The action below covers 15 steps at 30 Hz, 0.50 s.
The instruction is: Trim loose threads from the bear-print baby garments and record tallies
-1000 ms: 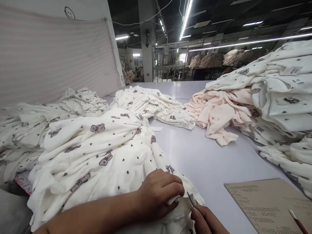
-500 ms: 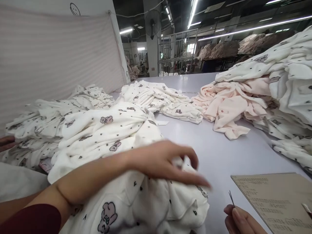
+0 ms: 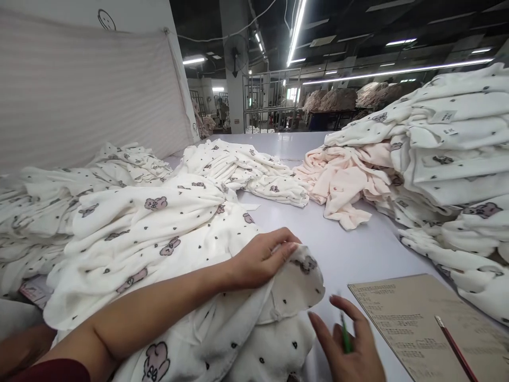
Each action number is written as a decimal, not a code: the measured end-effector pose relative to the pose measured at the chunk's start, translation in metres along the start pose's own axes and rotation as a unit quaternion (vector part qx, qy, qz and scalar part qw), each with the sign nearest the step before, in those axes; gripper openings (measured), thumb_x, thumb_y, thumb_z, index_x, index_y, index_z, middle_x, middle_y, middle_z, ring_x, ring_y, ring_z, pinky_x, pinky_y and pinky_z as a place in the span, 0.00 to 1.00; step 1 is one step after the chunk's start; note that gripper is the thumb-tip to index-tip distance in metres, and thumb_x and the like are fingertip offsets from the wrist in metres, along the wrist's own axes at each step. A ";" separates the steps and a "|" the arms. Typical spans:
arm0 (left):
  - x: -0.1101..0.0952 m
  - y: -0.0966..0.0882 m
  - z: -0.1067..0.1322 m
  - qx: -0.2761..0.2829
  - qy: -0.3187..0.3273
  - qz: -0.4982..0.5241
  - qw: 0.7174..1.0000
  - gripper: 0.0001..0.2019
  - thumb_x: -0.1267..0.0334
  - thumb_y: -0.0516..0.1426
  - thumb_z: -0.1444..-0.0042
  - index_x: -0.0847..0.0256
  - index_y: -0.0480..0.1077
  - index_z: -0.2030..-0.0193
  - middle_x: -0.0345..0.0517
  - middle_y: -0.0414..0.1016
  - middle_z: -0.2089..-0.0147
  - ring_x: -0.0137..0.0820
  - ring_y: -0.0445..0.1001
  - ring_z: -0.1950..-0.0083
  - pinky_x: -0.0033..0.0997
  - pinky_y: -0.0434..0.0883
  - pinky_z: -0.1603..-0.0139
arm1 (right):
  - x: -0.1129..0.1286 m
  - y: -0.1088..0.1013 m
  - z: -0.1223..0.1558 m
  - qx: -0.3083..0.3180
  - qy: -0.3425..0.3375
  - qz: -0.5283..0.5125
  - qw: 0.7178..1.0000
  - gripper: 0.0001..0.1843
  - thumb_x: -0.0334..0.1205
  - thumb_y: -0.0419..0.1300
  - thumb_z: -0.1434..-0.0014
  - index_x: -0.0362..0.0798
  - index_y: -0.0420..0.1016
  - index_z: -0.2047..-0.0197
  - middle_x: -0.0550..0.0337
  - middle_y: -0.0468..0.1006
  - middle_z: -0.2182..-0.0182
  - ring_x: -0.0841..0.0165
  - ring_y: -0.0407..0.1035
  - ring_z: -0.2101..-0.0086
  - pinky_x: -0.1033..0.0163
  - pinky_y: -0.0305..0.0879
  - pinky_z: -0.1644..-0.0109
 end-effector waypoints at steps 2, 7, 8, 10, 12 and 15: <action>0.019 -0.016 0.002 -0.063 -0.061 0.080 0.993 0.12 0.58 0.47 0.38 0.61 0.61 0.69 0.39 0.62 0.70 0.27 0.63 0.67 0.26 0.62 0.61 | 0.010 0.023 -0.005 0.048 -0.022 -0.026 0.998 0.28 0.60 0.62 0.57 0.51 0.70 0.58 0.55 0.73 0.58 0.62 0.68 0.61 0.65 0.65 0.61; 0.057 -0.044 0.010 -0.105 -0.129 0.140 0.976 0.17 0.48 0.53 0.43 0.61 0.59 0.70 0.36 0.58 0.73 0.25 0.57 0.72 0.25 0.59 0.68 | 0.029 0.042 -0.015 0.099 -0.052 -0.073 0.991 0.18 0.57 0.56 0.48 0.50 0.69 0.66 0.64 0.68 0.74 0.70 0.66 0.71 0.68 0.63 0.65; 0.061 -0.047 0.011 -0.097 -0.138 0.146 0.975 0.18 0.47 0.54 0.45 0.61 0.60 0.69 0.36 0.59 0.72 0.25 0.58 0.72 0.25 0.59 0.67 | 0.030 0.040 -0.018 0.094 -0.051 -0.071 0.992 0.19 0.58 0.56 0.47 0.51 0.68 0.64 0.65 0.68 0.74 0.70 0.65 0.72 0.68 0.63 0.67; 0.062 -0.052 0.012 -0.086 -0.140 0.155 0.974 0.20 0.45 0.57 0.49 0.62 0.61 0.69 0.38 0.61 0.71 0.26 0.60 0.70 0.26 0.59 0.64 | 0.031 0.036 -0.020 0.083 -0.047 -0.053 0.994 0.19 0.59 0.57 0.48 0.52 0.66 0.63 0.64 0.69 0.71 0.70 0.66 0.71 0.68 0.62 0.68; 0.058 -0.056 0.012 -0.079 -0.131 0.157 0.976 0.21 0.45 0.60 0.53 0.62 0.63 0.69 0.39 0.62 0.69 0.27 0.61 0.66 0.26 0.59 0.61 | 0.028 0.040 -0.016 0.091 -0.050 -0.030 0.994 0.21 0.58 0.61 0.53 0.53 0.66 0.63 0.64 0.72 0.65 0.70 0.67 0.68 0.69 0.63 0.64; 0.044 -0.068 0.010 -0.072 -0.106 0.147 0.981 0.21 0.45 0.62 0.56 0.63 0.66 0.69 0.39 0.63 0.68 0.28 0.62 0.64 0.27 0.59 0.57 | 0.022 0.057 -0.001 0.132 -0.060 -0.006 0.989 0.20 0.55 0.63 0.57 0.53 0.66 0.64 0.65 0.73 0.64 0.70 0.68 0.69 0.68 0.62 0.62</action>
Point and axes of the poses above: each hand's wrist, its own z-axis away from the middle knuckle, its own y-axis out of the palm, x = y × z, the point moved 10 cm from there along -z, towards the middle knuckle
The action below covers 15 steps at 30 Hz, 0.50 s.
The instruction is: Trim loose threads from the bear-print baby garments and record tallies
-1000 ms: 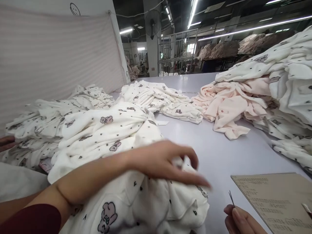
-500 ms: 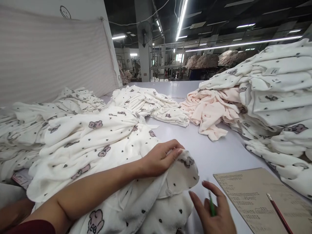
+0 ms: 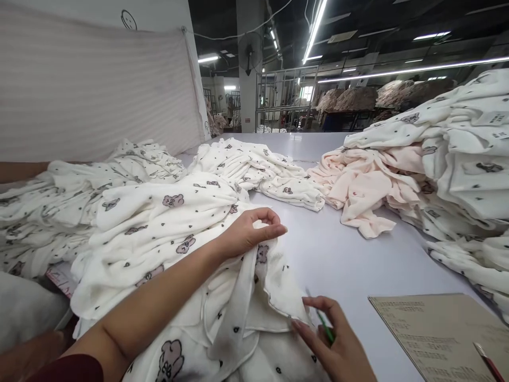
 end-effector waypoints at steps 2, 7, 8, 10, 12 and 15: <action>-0.013 -0.004 0.001 0.020 0.017 -0.031 0.999 0.20 0.46 0.61 0.54 0.62 0.67 0.68 0.39 0.65 0.69 0.29 0.63 0.63 0.28 0.59 0.55 | 0.002 0.009 0.004 0.013 -0.012 -0.005 1.000 0.16 0.53 0.59 0.52 0.52 0.66 0.64 0.64 0.74 0.68 0.69 0.68 0.69 0.67 0.63 0.62; -0.022 0.019 0.019 0.162 0.013 -0.208 0.965 0.26 0.53 0.66 0.58 0.58 0.68 0.52 0.45 0.71 0.53 0.36 0.67 0.49 0.33 0.59 0.45 | 0.048 0.005 -0.001 -0.012 -0.071 -0.046 0.996 0.13 0.50 0.57 0.46 0.51 0.67 0.61 0.62 0.71 0.65 0.68 0.67 0.61 0.70 0.62 0.57; -0.021 0.026 0.024 0.184 0.017 -0.233 0.955 0.30 0.54 0.66 0.59 0.56 0.66 0.48 0.46 0.69 0.48 0.38 0.65 0.46 0.33 0.59 0.44 | 0.061 0.006 -0.003 -0.009 -0.086 -0.055 0.995 0.12 0.50 0.58 0.46 0.51 0.67 0.62 0.62 0.70 0.66 0.69 0.66 0.62 0.70 0.62 0.57; -0.017 0.040 0.032 0.213 0.036 -0.267 0.939 0.31 0.55 0.66 0.58 0.56 0.65 0.46 0.48 0.67 0.44 0.39 0.65 0.44 0.33 0.60 0.44 | 0.083 0.012 -0.004 0.004 -0.113 -0.076 0.991 0.12 0.50 0.59 0.46 0.52 0.67 0.63 0.62 0.70 0.66 0.69 0.65 0.63 0.70 0.62 0.58; -0.012 0.046 0.037 0.220 0.053 -0.284 0.932 0.23 0.57 0.63 0.52 0.60 0.67 0.49 0.49 0.70 0.48 0.38 0.67 0.48 0.32 0.62 0.46 | 0.095 0.021 -0.003 0.015 -0.126 -0.096 0.987 0.13 0.50 0.59 0.47 0.52 0.67 0.63 0.62 0.69 0.65 0.68 0.65 0.62 0.69 0.62 0.57; -0.003 0.038 0.037 0.213 0.029 -0.221 0.951 0.11 0.60 0.58 0.46 0.62 0.69 0.58 0.46 0.71 0.56 0.33 0.69 0.54 0.29 0.64 0.52 | 0.093 0.034 -0.002 0.024 -0.113 -0.116 0.987 0.13 0.51 0.59 0.46 0.51 0.67 0.63 0.63 0.68 0.66 0.70 0.65 0.64 0.70 0.62 0.58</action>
Point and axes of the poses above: each hand's wrist, its own z-axis away from the middle knuckle, its own y-axis out of the palm, x = y × z, the point moved 10 cm from there along -z, towards the middle knuckle
